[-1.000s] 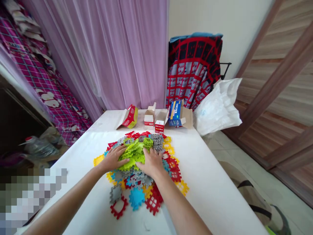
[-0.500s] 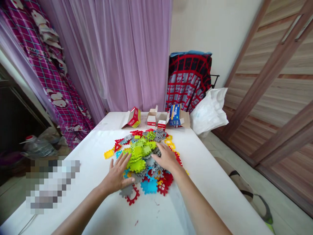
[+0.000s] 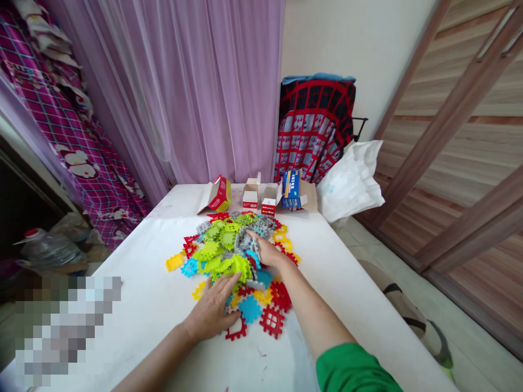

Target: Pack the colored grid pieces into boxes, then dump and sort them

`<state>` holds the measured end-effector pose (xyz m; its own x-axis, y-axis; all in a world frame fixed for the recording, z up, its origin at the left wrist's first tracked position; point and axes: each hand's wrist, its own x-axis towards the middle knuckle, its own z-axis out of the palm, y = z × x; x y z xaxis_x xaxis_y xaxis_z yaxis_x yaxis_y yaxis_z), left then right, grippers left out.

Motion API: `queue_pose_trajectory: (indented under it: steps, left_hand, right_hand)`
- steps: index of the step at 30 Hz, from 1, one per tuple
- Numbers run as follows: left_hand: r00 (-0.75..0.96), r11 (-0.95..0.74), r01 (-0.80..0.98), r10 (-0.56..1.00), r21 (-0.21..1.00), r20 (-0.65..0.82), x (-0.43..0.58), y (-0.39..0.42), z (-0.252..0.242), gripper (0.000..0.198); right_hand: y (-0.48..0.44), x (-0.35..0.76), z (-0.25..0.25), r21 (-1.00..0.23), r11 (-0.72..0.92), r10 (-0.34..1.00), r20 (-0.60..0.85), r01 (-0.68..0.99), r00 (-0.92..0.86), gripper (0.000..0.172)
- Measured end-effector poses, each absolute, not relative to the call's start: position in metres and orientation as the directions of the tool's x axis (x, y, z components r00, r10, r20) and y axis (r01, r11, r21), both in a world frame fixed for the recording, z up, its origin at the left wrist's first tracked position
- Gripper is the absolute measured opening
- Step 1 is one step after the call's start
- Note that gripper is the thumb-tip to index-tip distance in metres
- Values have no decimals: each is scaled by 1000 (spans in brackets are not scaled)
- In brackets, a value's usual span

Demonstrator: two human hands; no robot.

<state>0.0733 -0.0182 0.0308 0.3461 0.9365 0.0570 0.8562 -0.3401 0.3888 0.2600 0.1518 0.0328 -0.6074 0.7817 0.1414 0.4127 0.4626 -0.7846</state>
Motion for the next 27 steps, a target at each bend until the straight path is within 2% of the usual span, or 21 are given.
queue_pose_trajectory:
  steps: [4, 6, 8, 10, 11, 13, 15, 17, 19, 24, 27]
  left_hand:
    - [410, -357, 822, 912, 444, -25, 91, -17, 40, 86]
    - [469, -381, 793, 880, 476, -77, 95, -16, 53, 85]
    - [521, -412, 754, 849, 512, -84, 87, -10, 69, 76]
    - [511, -402, 720, 859, 566, -39, 67, 2, 85, 61]
    - [462, -356, 728, 886, 586, -37, 53, 12, 90, 50]
    - [297, -239, 811, 955, 534, -23, 21, 37, 95, 35]
    - [83, -106, 913, 994, 393, 76, -10, 64, 86, 41]
    - [-150, 92, 945, 974, 315, 167, -36, 89, 67, 59]
    - [-245, 168, 909, 956, 382, 164, -52, 107, 41, 66]
    - [-177, -15, 786, 952, 618, 249, -62, 125, 1, 70]
    - [-119, -101, 730, 955, 676, 271, -56, 128, 5, 70]
  right_hand:
    - [178, 246, 44, -865, 413, 736, 132, 286, -664, 73]
    - [189, 243, 54, -882, 376, 744, 105, 284, -660, 69]
    - [202, 243, 64, -837, 370, 799, 65, 403, -597, 58]
    - [216, 241, 73, -705, 361, 883, 48, 610, -466, 45]
    - [224, 238, 77, -635, 344, 913, 56, 691, -403, 41]
    - [238, 227, 80, -518, 298, 946, 49, 802, -320, 41]
    - [249, 208, 81, -425, 238, 960, -31, 873, -277, 54]
    - [255, 187, 81, -303, 205, 958, -131, 931, -254, 69]
    - [254, 168, 82, -238, 239, 939, -190, 942, -286, 77]
    - [220, 150, 87, -307, 520, 775, -222, 797, -591, 72]
    - [191, 164, 88, -328, 644, 675, -180, 691, -715, 68]
